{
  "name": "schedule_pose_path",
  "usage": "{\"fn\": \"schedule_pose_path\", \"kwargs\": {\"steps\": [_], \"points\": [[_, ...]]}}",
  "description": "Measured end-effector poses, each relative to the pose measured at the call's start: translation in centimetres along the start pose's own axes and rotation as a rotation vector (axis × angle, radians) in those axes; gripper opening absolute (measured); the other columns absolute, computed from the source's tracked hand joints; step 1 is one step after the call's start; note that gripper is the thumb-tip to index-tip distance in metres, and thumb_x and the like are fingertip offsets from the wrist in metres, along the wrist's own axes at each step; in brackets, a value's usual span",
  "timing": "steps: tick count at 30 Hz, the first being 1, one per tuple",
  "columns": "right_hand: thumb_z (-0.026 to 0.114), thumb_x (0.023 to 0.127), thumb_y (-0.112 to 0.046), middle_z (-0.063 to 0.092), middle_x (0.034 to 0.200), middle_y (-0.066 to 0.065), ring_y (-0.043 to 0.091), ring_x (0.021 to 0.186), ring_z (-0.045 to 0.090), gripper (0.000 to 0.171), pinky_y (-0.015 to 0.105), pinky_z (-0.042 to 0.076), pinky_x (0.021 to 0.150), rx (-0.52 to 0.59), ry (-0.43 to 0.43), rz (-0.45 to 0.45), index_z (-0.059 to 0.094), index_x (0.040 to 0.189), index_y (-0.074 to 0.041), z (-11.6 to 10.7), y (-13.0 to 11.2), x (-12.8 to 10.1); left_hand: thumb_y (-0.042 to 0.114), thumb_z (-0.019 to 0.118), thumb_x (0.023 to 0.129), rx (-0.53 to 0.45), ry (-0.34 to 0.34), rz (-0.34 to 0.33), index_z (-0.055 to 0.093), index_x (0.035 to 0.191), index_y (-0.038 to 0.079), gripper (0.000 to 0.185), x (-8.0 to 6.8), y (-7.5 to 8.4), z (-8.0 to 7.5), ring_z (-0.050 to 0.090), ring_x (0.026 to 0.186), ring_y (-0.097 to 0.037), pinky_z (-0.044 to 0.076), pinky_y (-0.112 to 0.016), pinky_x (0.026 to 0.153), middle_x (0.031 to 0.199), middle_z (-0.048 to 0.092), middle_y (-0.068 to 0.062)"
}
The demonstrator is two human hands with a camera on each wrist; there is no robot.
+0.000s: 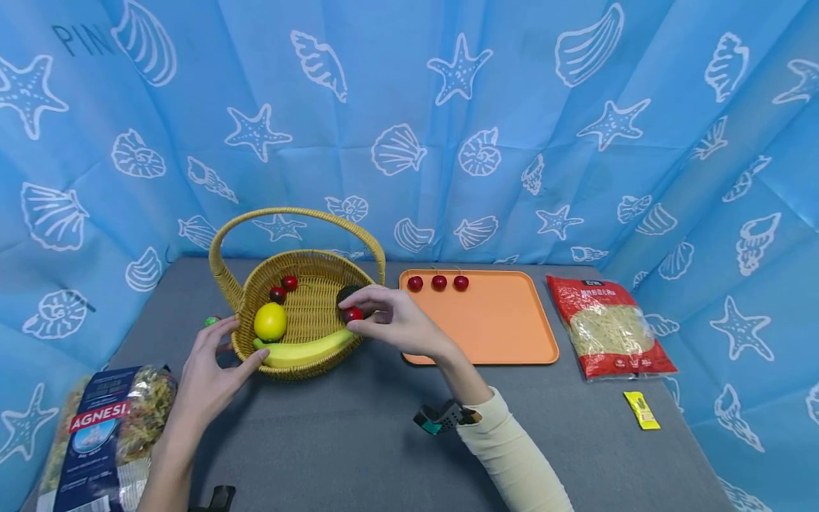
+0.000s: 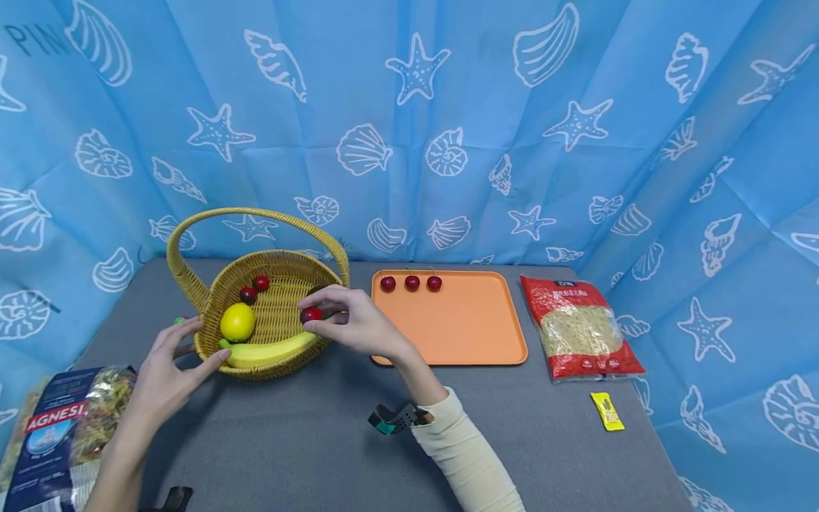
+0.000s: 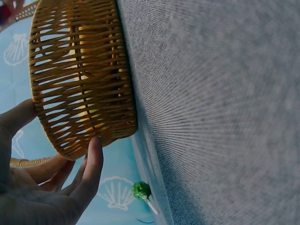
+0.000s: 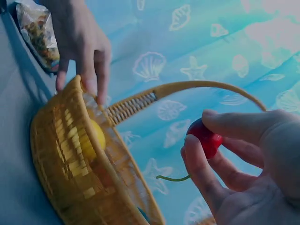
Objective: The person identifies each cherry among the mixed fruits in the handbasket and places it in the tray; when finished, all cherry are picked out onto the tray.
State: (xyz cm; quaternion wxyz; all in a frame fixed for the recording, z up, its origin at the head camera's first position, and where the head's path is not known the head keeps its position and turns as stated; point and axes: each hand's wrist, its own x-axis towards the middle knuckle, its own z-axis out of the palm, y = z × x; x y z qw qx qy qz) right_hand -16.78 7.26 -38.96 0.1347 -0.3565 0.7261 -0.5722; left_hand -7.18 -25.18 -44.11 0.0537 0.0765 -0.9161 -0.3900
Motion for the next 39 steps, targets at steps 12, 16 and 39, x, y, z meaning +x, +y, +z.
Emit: {"fn": "schedule_pose_path", "kwargs": {"steps": [12, 16, 39], "points": [[0.083, 0.096, -0.010, 0.072, 0.130, 0.012, 0.034, 0.116, 0.074, 0.037, 0.043, 0.070, 0.093, -0.265, 0.225, 0.087, 0.074, 0.132, -0.007, -4.8, 2.9, -5.4, 0.042, 0.081, 0.099, 0.013, 0.011, -0.013, 0.043, 0.161, -0.004, 0.086, 0.0, -0.2, 0.0, 0.054, 0.135, -0.053, 0.050, -0.069, 0.110, 0.168, 0.035, -0.032], [0.082, 0.096, -0.009, 0.075, 0.129, 0.011, 0.031, 0.103, 0.074, 0.037, 0.037, 0.069, 0.077, -0.398, 0.243, 0.068, 0.075, 0.133, -0.010, -5.5, 4.8, -5.6, 0.042, 0.081, 0.099, 0.015, 0.007, -0.015, 0.043, 0.161, -0.004, 0.086, 0.0, -0.2, 0.0, 0.054, 0.135, -0.053, 0.050, -0.069, 0.110, 0.168, 0.036, -0.032], [0.071, 0.094, 0.011, 0.072, 0.137, 0.017, 0.031, 0.119, 0.072, 0.042, 0.048, 0.065, 0.103, -0.624, 0.034, 0.069, 0.073, 0.133, -0.003, -6.5, 9.7, -4.9, 0.042, 0.080, 0.099, 0.015, 0.007, 0.004, 0.043, 0.162, -0.003, 0.086, -0.1, -0.1, 0.0, 0.056, 0.133, -0.053, 0.050, -0.073, 0.108, 0.168, 0.035, -0.032]]}}
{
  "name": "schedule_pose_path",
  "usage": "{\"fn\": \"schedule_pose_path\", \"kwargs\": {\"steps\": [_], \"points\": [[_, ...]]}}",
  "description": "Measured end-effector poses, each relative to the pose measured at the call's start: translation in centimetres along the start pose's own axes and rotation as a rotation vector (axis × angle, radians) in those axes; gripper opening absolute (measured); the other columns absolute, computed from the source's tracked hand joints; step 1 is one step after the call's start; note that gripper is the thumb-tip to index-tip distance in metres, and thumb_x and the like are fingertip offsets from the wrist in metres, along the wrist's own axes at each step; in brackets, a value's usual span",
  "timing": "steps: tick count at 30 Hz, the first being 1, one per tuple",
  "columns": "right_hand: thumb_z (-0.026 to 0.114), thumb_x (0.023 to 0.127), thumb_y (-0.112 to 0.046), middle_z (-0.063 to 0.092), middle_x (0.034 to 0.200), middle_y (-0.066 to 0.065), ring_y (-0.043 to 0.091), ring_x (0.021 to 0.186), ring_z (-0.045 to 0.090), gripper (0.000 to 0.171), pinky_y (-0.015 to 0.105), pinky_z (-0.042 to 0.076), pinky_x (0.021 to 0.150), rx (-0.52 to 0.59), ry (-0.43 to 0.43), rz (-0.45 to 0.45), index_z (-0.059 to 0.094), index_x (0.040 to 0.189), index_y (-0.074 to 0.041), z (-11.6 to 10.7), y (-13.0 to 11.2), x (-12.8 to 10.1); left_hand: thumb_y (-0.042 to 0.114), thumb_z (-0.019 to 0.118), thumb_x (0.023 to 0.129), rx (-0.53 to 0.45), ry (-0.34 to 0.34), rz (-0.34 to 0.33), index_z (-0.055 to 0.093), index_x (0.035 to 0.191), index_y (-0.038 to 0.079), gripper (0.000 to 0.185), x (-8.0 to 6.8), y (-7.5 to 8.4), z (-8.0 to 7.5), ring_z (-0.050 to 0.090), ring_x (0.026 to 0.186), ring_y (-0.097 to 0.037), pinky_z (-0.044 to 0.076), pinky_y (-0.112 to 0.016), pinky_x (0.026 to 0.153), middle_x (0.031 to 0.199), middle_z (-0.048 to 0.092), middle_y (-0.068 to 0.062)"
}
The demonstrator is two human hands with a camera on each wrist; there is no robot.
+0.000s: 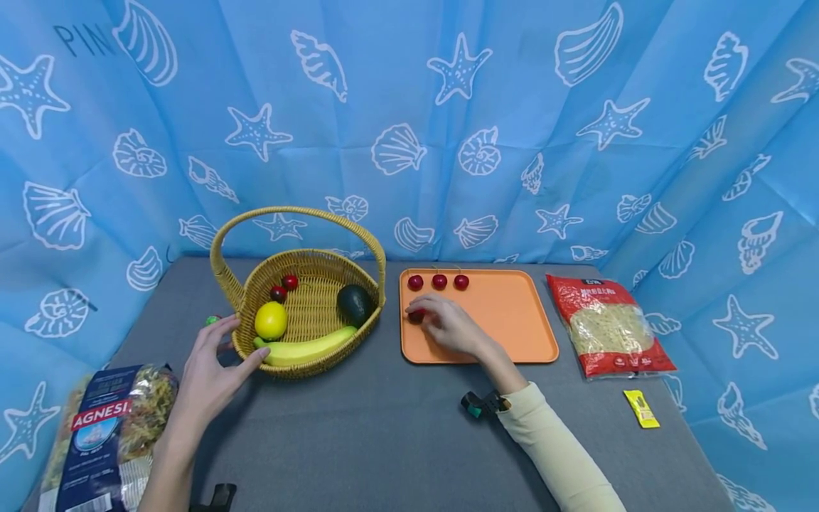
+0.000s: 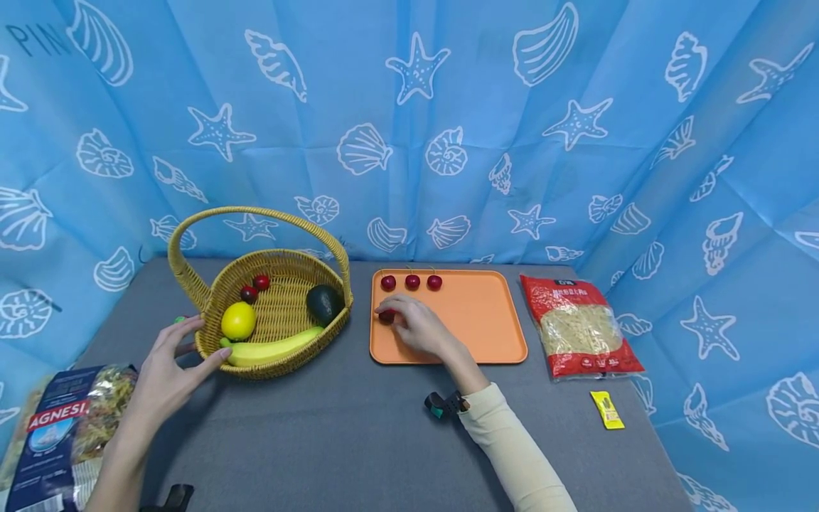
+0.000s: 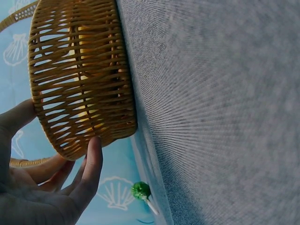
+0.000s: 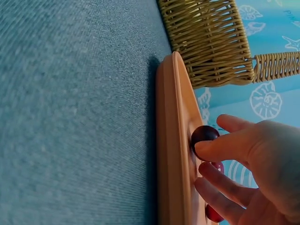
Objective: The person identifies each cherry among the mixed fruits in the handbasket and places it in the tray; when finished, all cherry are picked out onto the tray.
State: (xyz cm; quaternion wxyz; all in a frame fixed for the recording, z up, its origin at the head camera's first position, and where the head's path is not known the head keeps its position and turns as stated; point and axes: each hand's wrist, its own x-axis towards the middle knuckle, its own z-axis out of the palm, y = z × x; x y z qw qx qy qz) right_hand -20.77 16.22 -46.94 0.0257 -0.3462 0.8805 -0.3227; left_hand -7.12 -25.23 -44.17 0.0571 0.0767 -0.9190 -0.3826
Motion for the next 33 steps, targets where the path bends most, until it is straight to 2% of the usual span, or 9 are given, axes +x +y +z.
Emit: {"fn": "schedule_pose_path", "kwargs": {"steps": [3, 9, 14, 16, 19, 24, 28, 33], "points": [[0.073, 0.094, 0.009, 0.072, 0.138, 0.016, 0.030, 0.117, 0.071, 0.042, 0.049, 0.065, 0.100, 0.034, 0.001, 0.007, 0.072, 0.134, -0.003, 0.0, 0.2, 0.0, 0.043, 0.080, 0.099, 0.003, -0.006, -0.007, 0.043, 0.162, -0.003, 0.086, 0.0, 0.0, 0.0, 0.055, 0.134, -0.053, 0.050, -0.073, 0.107, 0.169, 0.034, -0.032], [0.075, 0.095, 0.007, 0.072, 0.138, 0.015, 0.032, 0.120, 0.071, 0.043, 0.054, 0.063, 0.105, 0.071, 0.017, 0.010, 0.070, 0.136, -0.003, -0.2, 0.2, -0.2, 0.043, 0.080, 0.100, -0.003, -0.013, -0.003, 0.042, 0.162, -0.003, 0.087, 0.1, 0.0, -0.1, 0.055, 0.133, -0.054, 0.052, -0.072, 0.105, 0.170, 0.033, -0.032], [0.074, 0.097, 0.006, 0.070, 0.140, 0.015, 0.036, 0.128, 0.069, 0.041, 0.055, 0.065, 0.101, 0.155, 0.047, 0.037, 0.070, 0.137, -0.004, -0.8, -0.6, -0.4, 0.043, 0.080, 0.100, -0.008, -0.014, -0.004, 0.041, 0.163, -0.003, 0.087, 0.0, 0.0, -0.1, 0.055, 0.134, -0.054, 0.052, -0.072, 0.105, 0.170, 0.033, -0.032], [0.074, 0.098, 0.004, 0.070, 0.140, 0.015, 0.037, 0.129, 0.069, 0.040, 0.056, 0.066, 0.100, 0.204, 0.064, 0.039, 0.070, 0.137, -0.005, -1.1, -1.3, -0.4, 0.043, 0.080, 0.100, -0.009, -0.013, -0.006, 0.042, 0.163, -0.003, 0.087, 0.1, 0.0, -0.1, 0.055, 0.134, -0.054, 0.052, -0.072, 0.106, 0.169, 0.033, -0.032], [0.074, 0.100, 0.001, 0.072, 0.137, 0.018, 0.040, 0.122, 0.073, 0.036, 0.056, 0.066, 0.098, 0.279, 0.080, 0.024, 0.071, 0.135, -0.004, -1.6, -2.9, -0.4, 0.043, 0.080, 0.099, -0.009, -0.012, -0.010, 0.042, 0.163, -0.003, 0.087, 0.1, 0.0, -0.1, 0.055, 0.134, -0.054, 0.052, -0.072, 0.106, 0.169, 0.034, -0.032], [0.076, 0.100, -0.006, 0.077, 0.127, 0.014, 0.029, 0.112, 0.076, 0.032, 0.043, 0.068, 0.097, 0.369, 0.076, -0.034, 0.073, 0.132, -0.008, -1.9, -6.2, 0.0, 0.042, 0.080, 0.099, -0.011, -0.012, -0.012, 0.042, 0.162, -0.003, 0.086, 0.0, 0.1, -0.1, 0.055, 0.134, -0.054, 0.052, -0.072, 0.106, 0.169, 0.034, -0.031], [0.074, 0.102, -0.005, 0.076, 0.126, 0.017, 0.026, 0.113, 0.074, 0.029, 0.036, 0.067, 0.095, 0.454, 0.034, -0.105, 0.072, 0.131, -0.005, -1.3, -8.2, 1.5, 0.042, 0.080, 0.099, -0.011, -0.010, -0.010, 0.042, 0.162, -0.003, 0.086, 0.0, 0.1, -0.1, 0.055, 0.134, -0.054, 0.052, -0.073, 0.106, 0.169, 0.034, -0.031], [0.072, 0.103, -0.005, 0.076, 0.125, 0.017, 0.022, 0.112, 0.073, 0.026, 0.037, 0.067, 0.096, 0.508, 0.005, -0.142, 0.072, 0.128, -0.003, 0.1, -10.0, 4.4, 0.041, 0.080, 0.099, -0.009, -0.004, -0.008, 0.043, 0.162, -0.003, 0.085, 0.0, 0.1, -0.1, 0.056, 0.133, -0.054, 0.052, -0.073, 0.106, 0.169, 0.034, -0.031]]}}
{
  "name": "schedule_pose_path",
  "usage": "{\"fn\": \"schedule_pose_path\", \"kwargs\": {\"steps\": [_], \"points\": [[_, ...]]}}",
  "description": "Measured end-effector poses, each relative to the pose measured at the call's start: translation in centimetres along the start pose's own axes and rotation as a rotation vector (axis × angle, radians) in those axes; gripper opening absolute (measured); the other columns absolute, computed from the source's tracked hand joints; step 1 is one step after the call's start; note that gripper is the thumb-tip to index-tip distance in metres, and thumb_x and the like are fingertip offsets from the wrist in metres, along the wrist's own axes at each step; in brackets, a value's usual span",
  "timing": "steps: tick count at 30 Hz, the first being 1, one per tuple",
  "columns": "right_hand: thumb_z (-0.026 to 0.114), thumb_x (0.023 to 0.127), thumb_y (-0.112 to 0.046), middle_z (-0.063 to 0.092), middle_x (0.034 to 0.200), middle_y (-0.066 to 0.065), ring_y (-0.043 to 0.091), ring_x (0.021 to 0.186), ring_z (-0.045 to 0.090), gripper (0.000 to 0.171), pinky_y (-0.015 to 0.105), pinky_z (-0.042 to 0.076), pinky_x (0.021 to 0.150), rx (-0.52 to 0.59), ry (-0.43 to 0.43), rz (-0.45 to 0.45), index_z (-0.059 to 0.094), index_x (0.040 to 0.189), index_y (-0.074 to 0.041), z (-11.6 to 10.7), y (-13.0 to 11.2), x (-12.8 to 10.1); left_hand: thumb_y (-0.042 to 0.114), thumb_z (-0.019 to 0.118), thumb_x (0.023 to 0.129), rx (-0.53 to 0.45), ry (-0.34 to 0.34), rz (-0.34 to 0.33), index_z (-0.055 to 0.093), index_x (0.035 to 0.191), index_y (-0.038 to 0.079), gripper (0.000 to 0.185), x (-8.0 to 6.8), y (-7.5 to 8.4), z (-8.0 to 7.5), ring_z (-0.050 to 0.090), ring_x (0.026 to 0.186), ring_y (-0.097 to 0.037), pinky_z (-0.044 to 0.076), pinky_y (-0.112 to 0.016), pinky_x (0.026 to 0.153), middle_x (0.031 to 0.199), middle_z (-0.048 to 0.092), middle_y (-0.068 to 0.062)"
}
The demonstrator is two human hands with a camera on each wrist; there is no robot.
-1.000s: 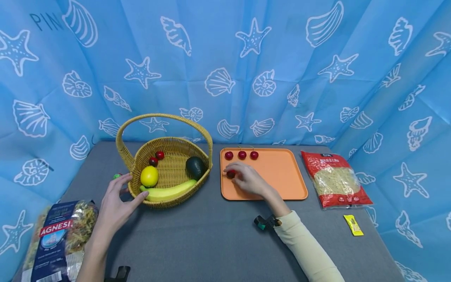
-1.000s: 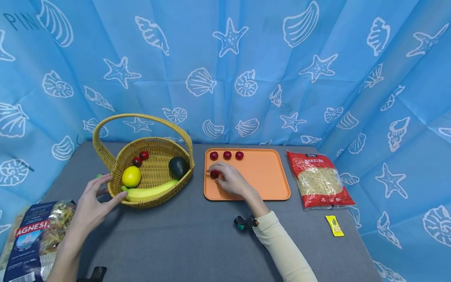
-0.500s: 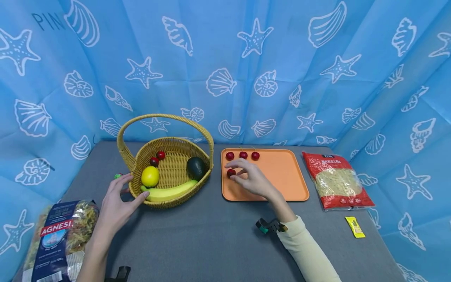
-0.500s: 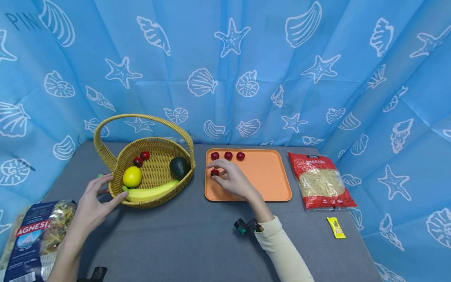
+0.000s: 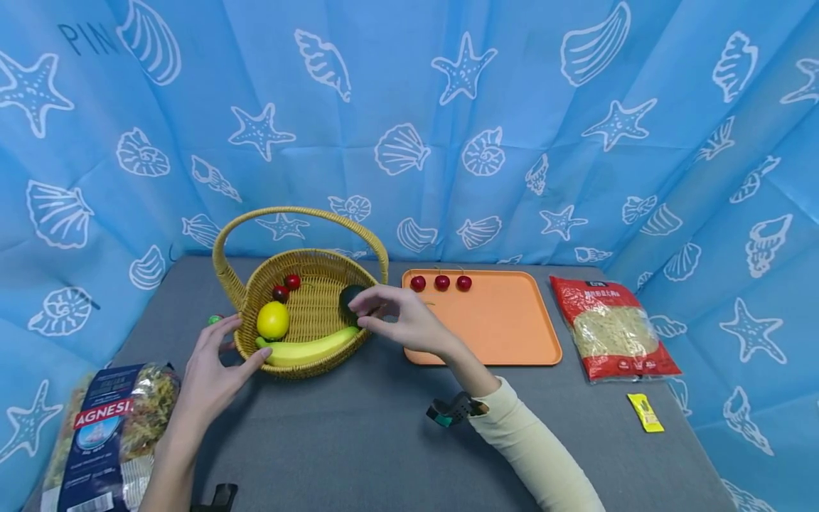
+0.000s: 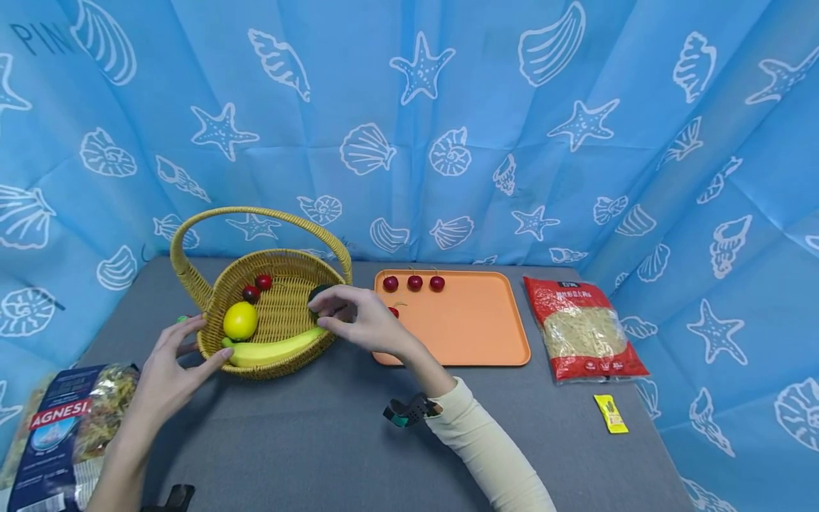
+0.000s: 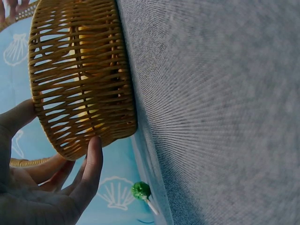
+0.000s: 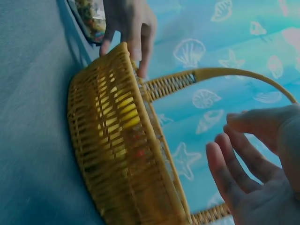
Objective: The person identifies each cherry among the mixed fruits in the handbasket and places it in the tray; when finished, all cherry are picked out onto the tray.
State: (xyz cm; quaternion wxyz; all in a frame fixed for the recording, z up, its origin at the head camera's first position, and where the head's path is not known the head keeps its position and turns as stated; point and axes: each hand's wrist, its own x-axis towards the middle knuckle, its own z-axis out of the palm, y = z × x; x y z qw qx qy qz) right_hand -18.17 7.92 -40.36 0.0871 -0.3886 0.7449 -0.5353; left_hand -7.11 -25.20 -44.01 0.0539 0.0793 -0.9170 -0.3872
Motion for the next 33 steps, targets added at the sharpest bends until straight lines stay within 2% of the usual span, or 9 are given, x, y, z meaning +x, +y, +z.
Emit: {"fn": "schedule_pose_path", "kwargs": {"steps": [5, 10, 13, 18, 20, 22, 26, 33], "points": [[0.070, 0.104, -0.004, 0.074, 0.128, 0.019, 0.030, 0.115, 0.075, 0.027, 0.042, 0.067, 0.099, 0.043, -0.001, 0.038, 0.069, 0.130, 0.003, 1.9, 0.1, 3.7, 0.042, 0.081, 0.099, 0.005, 0.001, -0.004, 0.044, 0.162, -0.002, 0.085, 0.0, 0.0, 0.0, 0.056, 0.132, -0.053, 0.052, -0.073, 0.105, 0.169, 0.035, -0.031], [0.070, 0.105, -0.008, 0.071, 0.137, 0.021, 0.033, 0.122, 0.072, 0.030, 0.035, 0.063, 0.106, 0.047, -0.027, 0.142, 0.067, 0.133, 0.000, 4.0, 0.5, 7.3, 0.043, 0.080, 0.099, 0.008, -0.004, -0.013, 0.043, 0.162, -0.002, 0.086, 0.1, -0.1, 0.0, 0.056, 0.133, -0.054, 0.052, -0.073, 0.105, 0.169, 0.034, -0.031], [0.070, 0.105, -0.011, 0.070, 0.140, 0.020, 0.033, 0.125, 0.071, 0.032, 0.035, 0.064, 0.106, 0.069, -0.046, 0.224, 0.068, 0.135, -0.002, 5.3, 0.8, 9.2, 0.043, 0.080, 0.100, 0.007, -0.003, -0.009, 0.043, 0.162, -0.002, 0.086, 0.1, -0.1, 0.0, 0.056, 0.133, -0.054, 0.052, -0.073, 0.105, 0.169, 0.034, -0.031], [0.068, 0.107, -0.011, 0.066, 0.142, 0.019, 0.039, 0.132, 0.068, 0.038, 0.048, 0.061, 0.113, 0.300, -0.035, 0.435, 0.064, 0.143, 0.000, 7.0, 1.3, 11.8, 0.042, 0.080, 0.099, 0.011, 0.004, 0.003, 0.043, 0.162, -0.002, 0.085, 0.1, -0.1, 0.0, 0.057, 0.131, -0.053, 0.053, -0.072, 0.104, 0.169, 0.035, -0.031], [0.066, 0.108, -0.010, 0.066, 0.143, 0.020, 0.043, 0.136, 0.065, 0.040, 0.052, 0.058, 0.117, 0.369, -0.030, 0.494, 0.062, 0.146, 0.002, 7.6, 1.7, 12.6, 0.041, 0.081, 0.099, 0.012, 0.006, 0.005, 0.044, 0.162, -0.002, 0.085, 0.1, -0.1, 0.0, 0.058, 0.131, -0.053, 0.053, -0.072, 0.103, 0.169, 0.035, -0.031], [0.064, 0.109, -0.009, 0.065, 0.144, 0.021, 0.044, 0.138, 0.063, 0.041, 0.054, 0.056, 0.119, 0.385, -0.037, 0.531, 0.060, 0.148, 0.003, 8.2, 2.1, 13.1, 0.041, 0.081, 0.099, 0.014, 0.007, 0.004, 0.044, 0.162, -0.002, 0.084, 0.0, -0.1, 0.1, 0.058, 0.130, -0.053, 0.053, -0.072, 0.103, 0.169, 0.035, -0.031], [0.062, 0.110, -0.010, 0.063, 0.148, 0.024, 0.043, 0.137, 0.064, 0.043, 0.055, 0.055, 0.120, 0.348, -0.044, 0.578, 0.057, 0.151, 0.003, 9.2, 2.7, 13.8, 0.041, 0.081, 0.099, 0.015, 0.014, 0.012, 0.044, 0.161, -0.002, 0.084, 0.1, -0.1, 0.1, 0.058, 0.130, -0.053, 0.053, -0.072, 0.103, 0.168, 0.036, -0.031], [0.063, 0.110, -0.013, 0.063, 0.151, 0.019, 0.024, 0.113, 0.070, 0.043, 0.047, 0.061, 0.113, 0.327, -0.019, 0.628, 0.060, 0.152, -0.003, 10.9, 2.8, 14.4, 0.040, 0.080, 0.100, 0.008, 0.020, 0.018, 0.045, 0.161, -0.002, 0.082, 0.0, 0.0, 0.1, 0.058, 0.129, -0.052, 0.053, -0.072, 0.102, 0.168, 0.036, -0.031]]}}
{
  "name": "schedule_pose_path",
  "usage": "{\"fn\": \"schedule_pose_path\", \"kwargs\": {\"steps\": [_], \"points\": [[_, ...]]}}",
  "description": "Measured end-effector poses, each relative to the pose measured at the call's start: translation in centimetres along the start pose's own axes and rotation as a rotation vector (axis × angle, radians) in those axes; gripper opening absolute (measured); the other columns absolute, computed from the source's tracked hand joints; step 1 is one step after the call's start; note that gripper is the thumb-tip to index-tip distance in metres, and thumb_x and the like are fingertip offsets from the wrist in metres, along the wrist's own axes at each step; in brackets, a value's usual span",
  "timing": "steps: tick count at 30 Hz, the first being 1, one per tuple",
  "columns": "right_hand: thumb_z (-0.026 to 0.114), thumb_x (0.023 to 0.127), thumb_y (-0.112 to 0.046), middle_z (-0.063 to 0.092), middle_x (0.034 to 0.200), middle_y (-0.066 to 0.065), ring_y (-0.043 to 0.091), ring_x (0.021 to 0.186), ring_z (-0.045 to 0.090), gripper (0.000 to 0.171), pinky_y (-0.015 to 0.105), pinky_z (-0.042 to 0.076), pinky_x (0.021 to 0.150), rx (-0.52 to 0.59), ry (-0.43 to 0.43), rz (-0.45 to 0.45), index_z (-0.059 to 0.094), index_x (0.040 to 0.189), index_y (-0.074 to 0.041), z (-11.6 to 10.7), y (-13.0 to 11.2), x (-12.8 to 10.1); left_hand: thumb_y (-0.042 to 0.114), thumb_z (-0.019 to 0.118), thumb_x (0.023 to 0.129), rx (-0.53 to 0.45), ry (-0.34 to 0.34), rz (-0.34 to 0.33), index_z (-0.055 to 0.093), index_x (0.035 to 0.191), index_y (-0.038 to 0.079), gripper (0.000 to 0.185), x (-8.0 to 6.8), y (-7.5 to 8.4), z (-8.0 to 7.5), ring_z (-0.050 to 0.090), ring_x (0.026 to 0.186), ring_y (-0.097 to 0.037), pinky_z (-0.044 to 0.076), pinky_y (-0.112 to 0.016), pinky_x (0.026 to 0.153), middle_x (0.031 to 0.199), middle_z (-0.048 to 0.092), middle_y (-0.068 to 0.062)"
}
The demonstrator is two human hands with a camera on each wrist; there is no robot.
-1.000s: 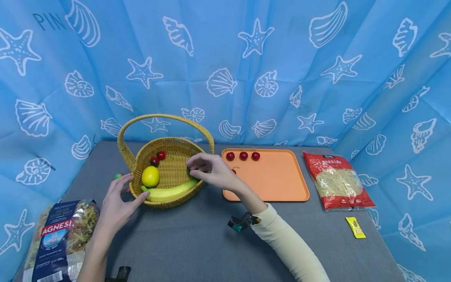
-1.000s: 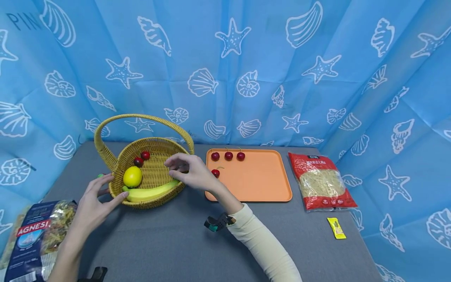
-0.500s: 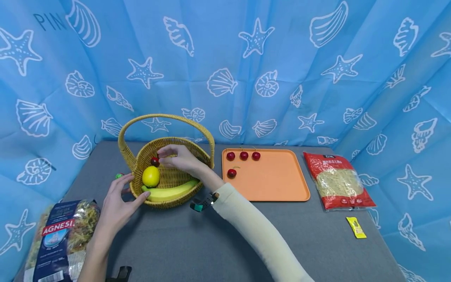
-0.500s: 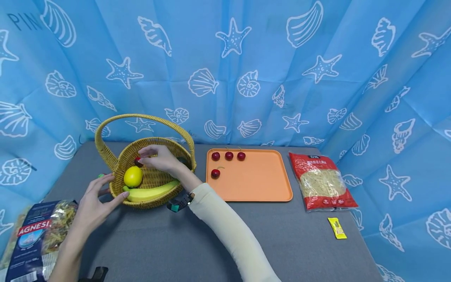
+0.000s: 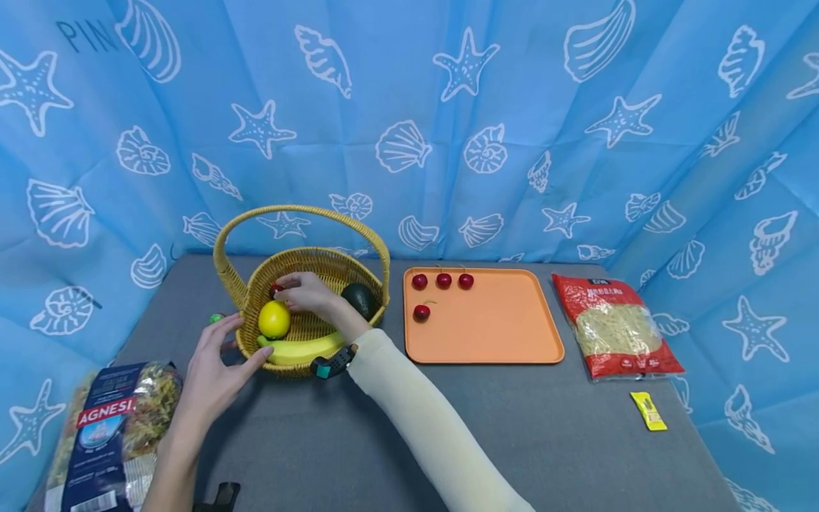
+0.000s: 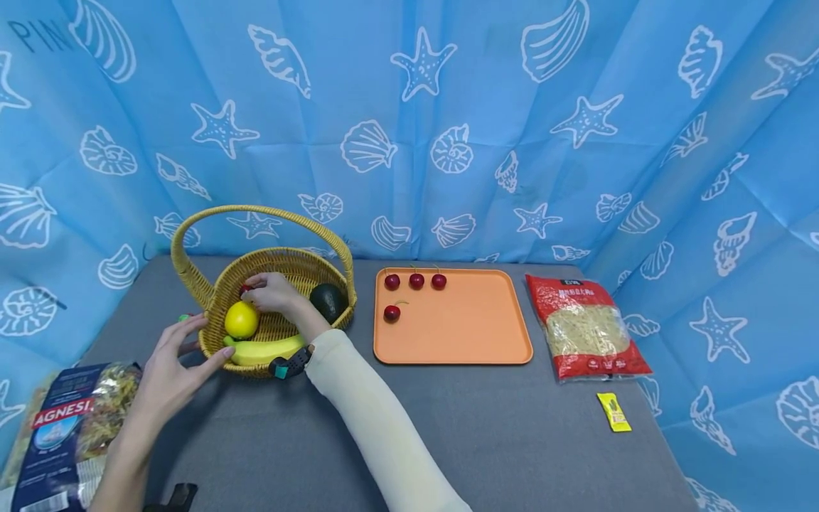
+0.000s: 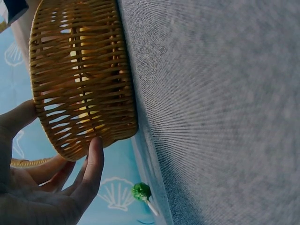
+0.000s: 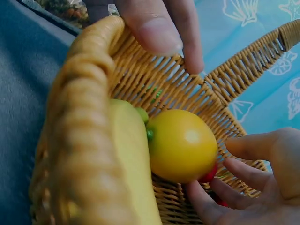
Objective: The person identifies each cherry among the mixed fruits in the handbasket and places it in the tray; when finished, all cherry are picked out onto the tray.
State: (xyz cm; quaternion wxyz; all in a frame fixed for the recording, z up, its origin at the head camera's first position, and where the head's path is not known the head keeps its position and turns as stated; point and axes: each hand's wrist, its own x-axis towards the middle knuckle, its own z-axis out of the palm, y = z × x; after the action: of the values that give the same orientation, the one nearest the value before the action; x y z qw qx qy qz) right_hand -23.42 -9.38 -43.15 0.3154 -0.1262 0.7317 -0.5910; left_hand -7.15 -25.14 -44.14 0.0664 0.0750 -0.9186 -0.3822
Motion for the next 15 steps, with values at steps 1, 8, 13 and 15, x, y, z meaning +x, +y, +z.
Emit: {"fn": "schedule_pose_path", "kwargs": {"steps": [1, 8, 13, 15], "points": [[0.063, 0.110, -0.013, 0.062, 0.152, 0.018, 0.021, 0.111, 0.068, 0.043, 0.046, 0.061, 0.112, 0.002, 0.004, 0.002, 0.059, 0.152, -0.003, 0.2, 0.1, 0.1, 0.040, 0.080, 0.100, -0.002, -0.001, -0.001, 0.044, 0.161, -0.002, 0.082, 0.0, 0.0, 0.0, 0.058, 0.129, -0.052, 0.053, -0.072, 0.102, 0.168, 0.036, -0.031], [0.058, 0.113, -0.017, 0.059, 0.157, 0.016, 0.025, 0.125, 0.066, 0.045, 0.044, 0.059, 0.112, -0.011, 0.042, -0.010, 0.057, 0.156, -0.008, 1.5, 0.6, 0.6, 0.039, 0.080, 0.100, -0.012, -0.003, 0.006, 0.044, 0.161, -0.002, 0.082, 0.0, 0.0, -0.1, 0.058, 0.130, -0.053, 0.054, -0.071, 0.102, 0.168, 0.035, -0.031], [0.058, 0.112, -0.012, 0.061, 0.156, 0.015, 0.024, 0.127, 0.065, 0.043, 0.037, 0.060, 0.108, -0.034, 0.089, -0.030, 0.059, 0.155, -0.008, 2.0, 0.9, 0.9, 0.037, 0.080, 0.100, -0.012, 0.000, 0.012, 0.044, 0.161, -0.003, 0.081, 0.0, -0.1, -0.1, 0.057, 0.129, -0.053, 0.054, -0.071, 0.102, 0.167, 0.036, -0.031], [0.060, 0.111, -0.008, 0.064, 0.149, 0.017, 0.021, 0.115, 0.066, 0.040, 0.032, 0.060, 0.096, -0.027, 0.124, -0.055, 0.063, 0.151, -0.006, 2.0, 1.0, 1.0, 0.037, 0.080, 0.100, -0.014, 0.000, 0.014, 0.044, 0.161, -0.003, 0.081, 0.1, -0.1, -0.1, 0.057, 0.129, -0.052, 0.054, -0.071, 0.103, 0.167, 0.037, -0.031]]}}
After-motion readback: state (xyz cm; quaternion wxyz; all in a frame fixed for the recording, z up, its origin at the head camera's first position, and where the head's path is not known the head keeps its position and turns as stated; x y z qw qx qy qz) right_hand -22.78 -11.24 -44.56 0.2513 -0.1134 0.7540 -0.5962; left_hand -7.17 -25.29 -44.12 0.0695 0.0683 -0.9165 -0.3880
